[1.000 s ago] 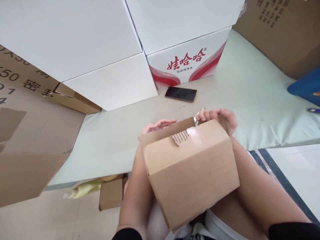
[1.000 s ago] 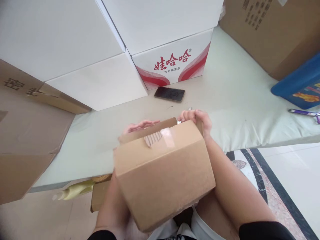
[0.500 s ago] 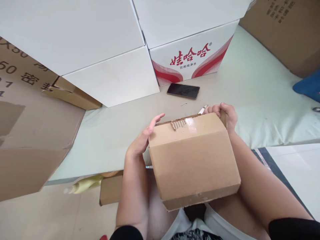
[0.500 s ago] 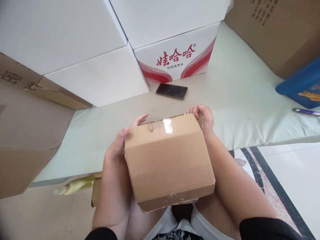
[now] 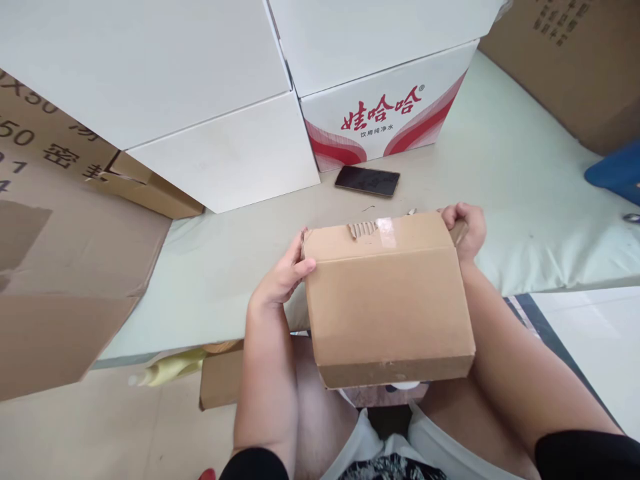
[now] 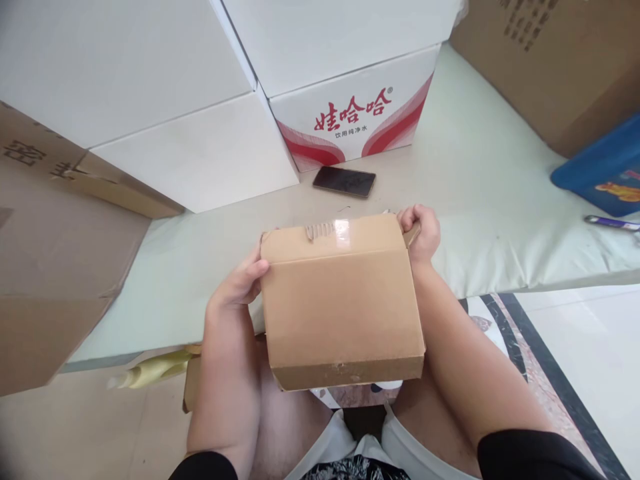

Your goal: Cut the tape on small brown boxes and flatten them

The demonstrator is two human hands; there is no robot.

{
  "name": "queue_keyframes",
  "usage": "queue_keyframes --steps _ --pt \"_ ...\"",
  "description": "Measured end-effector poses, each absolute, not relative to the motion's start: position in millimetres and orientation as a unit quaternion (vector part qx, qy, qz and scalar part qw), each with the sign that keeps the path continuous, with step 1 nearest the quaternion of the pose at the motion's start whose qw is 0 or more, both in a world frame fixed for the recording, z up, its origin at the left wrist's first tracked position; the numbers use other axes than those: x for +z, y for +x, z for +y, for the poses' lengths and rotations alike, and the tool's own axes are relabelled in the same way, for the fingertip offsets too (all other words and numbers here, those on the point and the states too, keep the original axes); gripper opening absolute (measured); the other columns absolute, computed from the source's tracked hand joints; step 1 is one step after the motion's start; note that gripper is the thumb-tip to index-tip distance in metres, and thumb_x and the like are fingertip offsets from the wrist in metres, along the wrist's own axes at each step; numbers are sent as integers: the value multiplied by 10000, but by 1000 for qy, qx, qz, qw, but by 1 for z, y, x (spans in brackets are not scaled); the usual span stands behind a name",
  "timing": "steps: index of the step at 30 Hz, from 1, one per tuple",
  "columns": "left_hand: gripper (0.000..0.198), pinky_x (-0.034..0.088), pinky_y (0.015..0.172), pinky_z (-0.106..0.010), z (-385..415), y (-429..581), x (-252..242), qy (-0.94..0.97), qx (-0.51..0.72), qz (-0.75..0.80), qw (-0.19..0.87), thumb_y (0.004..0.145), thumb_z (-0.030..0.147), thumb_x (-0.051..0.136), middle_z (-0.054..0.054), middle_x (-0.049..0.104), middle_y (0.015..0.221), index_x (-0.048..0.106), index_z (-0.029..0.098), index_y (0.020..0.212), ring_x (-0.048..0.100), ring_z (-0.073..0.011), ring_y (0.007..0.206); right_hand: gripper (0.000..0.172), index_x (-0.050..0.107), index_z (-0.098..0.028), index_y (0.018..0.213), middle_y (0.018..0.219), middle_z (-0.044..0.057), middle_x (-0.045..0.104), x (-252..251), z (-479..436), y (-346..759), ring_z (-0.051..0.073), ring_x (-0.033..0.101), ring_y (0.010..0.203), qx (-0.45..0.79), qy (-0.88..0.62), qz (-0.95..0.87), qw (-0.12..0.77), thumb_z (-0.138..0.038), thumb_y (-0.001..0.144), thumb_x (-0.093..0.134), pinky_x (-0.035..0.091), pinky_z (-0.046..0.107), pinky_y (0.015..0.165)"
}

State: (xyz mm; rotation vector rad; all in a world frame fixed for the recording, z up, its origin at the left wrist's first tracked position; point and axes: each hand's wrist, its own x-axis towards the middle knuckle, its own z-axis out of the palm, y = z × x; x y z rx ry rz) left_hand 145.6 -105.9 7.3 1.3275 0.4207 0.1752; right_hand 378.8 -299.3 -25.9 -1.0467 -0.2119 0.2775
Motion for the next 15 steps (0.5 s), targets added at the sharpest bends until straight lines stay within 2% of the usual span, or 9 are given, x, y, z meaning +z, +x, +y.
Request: queue_keyframes --steps 2,5,8,12,15 --pt "721 529 1040 -425 -109 145 10 608 62 205 765 686 498 888 -115 693 1280 619 236 1301 598 -388 1302 440 346 -259 454 472 -42 285 -29 -299 380 141 421 493 116 -521 -90 841 -451 761 595 508 351 641" --pt "629 592 891 -375 -110 144 10 566 95 234 785 640 466 905 -77 735 1142 662 241 1175 701 -343 1132 381 406 -255 517 523 -24 425 -32 -293 380 160 550 590 102 -564 -61 817 -424 816 571 515 343 702" --pt "516 618 798 -370 -107 141 11 499 163 279 804 624 459 893 -50 754 1052 704 253 1058 747 -307 981 240 554 -236 670 723 15 633 -32 -286 379 164 652 767 104 -557 -32 823 -430 811 561 503 307 724" --pt "497 628 804 -400 -97 139 16 428 235 322 811 662 543 832 -88 777 1103 753 233 1043 740 -322 985 203 602 -246 809 924 25 725 -33 -287 379 180 698 917 144 -536 -30 832 -444 771 578 500 293 726" --pt "470 620 833 -369 -88 142 16 393 316 303 809 717 560 777 -74 782 1136 755 229 1050 729 -296 1016 189 618 -257 867 1009 24 735 -34 -289 377 199 698 980 164 -554 -108 809 -392 736 600 524 329 805"
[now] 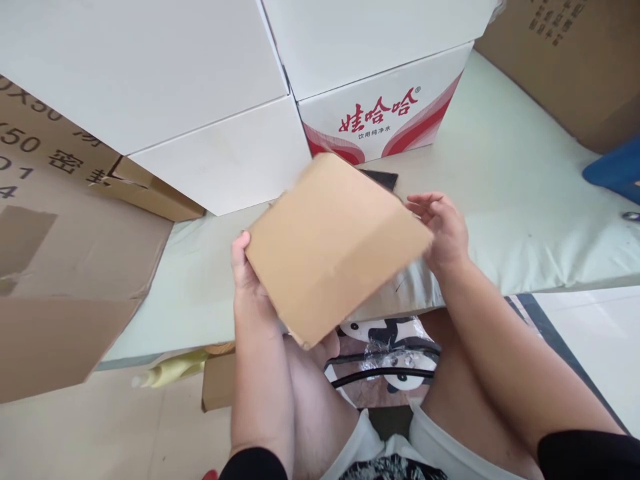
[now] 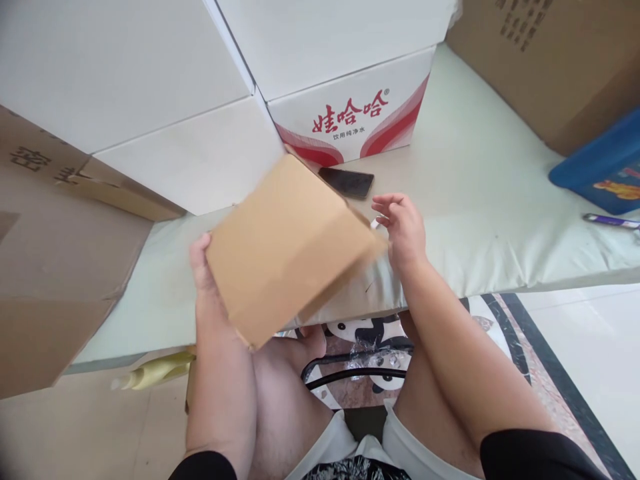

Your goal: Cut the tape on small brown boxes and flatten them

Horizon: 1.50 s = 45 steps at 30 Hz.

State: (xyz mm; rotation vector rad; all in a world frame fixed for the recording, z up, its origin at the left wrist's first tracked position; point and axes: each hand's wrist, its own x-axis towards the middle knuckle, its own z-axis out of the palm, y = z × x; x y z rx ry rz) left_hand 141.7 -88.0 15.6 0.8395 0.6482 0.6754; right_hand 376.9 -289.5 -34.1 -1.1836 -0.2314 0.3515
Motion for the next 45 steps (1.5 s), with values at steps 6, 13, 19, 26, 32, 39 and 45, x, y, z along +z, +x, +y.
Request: queue_keyframes --steps 6,13,19,26,32,39,45 --pt "451 605 740 -316 -77 146 3 373 362 307 797 712 541 775 -73 793 1003 757 201 1007 729 -253 910 460 580 -285 1197 1391 79 639 -43 -288 368 267 625 1260 125 -642 -304 693 -353 749 665 511 467 1048" --pt "542 603 917 -392 -83 149 4 424 306 301 797 660 548 834 -90 776 1101 745 203 1068 721 -295 1018 533 622 -252 1225 1259 119 712 -42 -291 365 357 690 1139 30 -763 -372 528 -404 728 740 542 542 968" --pt "509 611 887 -392 -85 148 8 403 304 333 797 649 575 830 -86 784 1033 745 200 982 723 -307 1012 313 687 -240 1085 1065 71 766 -36 -292 364 287 727 981 20 -736 -312 601 -360 796 670 578 457 863" --pt "476 608 857 -387 -81 144 8 384 315 320 807 728 595 723 -98 781 1073 738 206 1003 708 -325 1102 173 606 -263 1050 1112 77 702 -21 -296 354 256 674 1112 -113 -702 -245 659 -362 908 603 533 439 964" --pt "443 581 942 -395 -85 152 6 385 360 282 801 771 581 657 -104 761 1127 724 222 1021 662 -329 1205 119 631 -274 830 839 47 729 -10 -293 327 258 690 858 -123 -706 -461 523 -265 904 537 532 456 851" --pt "450 531 1035 -365 -106 174 4 395 393 261 788 780 564 649 -105 720 1269 725 214 1053 601 -306 1312 264 704 -227 1030 1048 122 768 -22 -284 295 362 649 1124 -74 -717 -571 392 -432 868 666 370 598 1141" --pt "455 522 1047 -356 -118 183 5 394 379 252 798 775 560 682 -116 712 1277 717 200 1050 591 -304 1323 254 719 -260 1096 1174 101 758 -38 -280 298 316 668 1089 -16 -686 -601 410 -396 918 599 528 443 859"
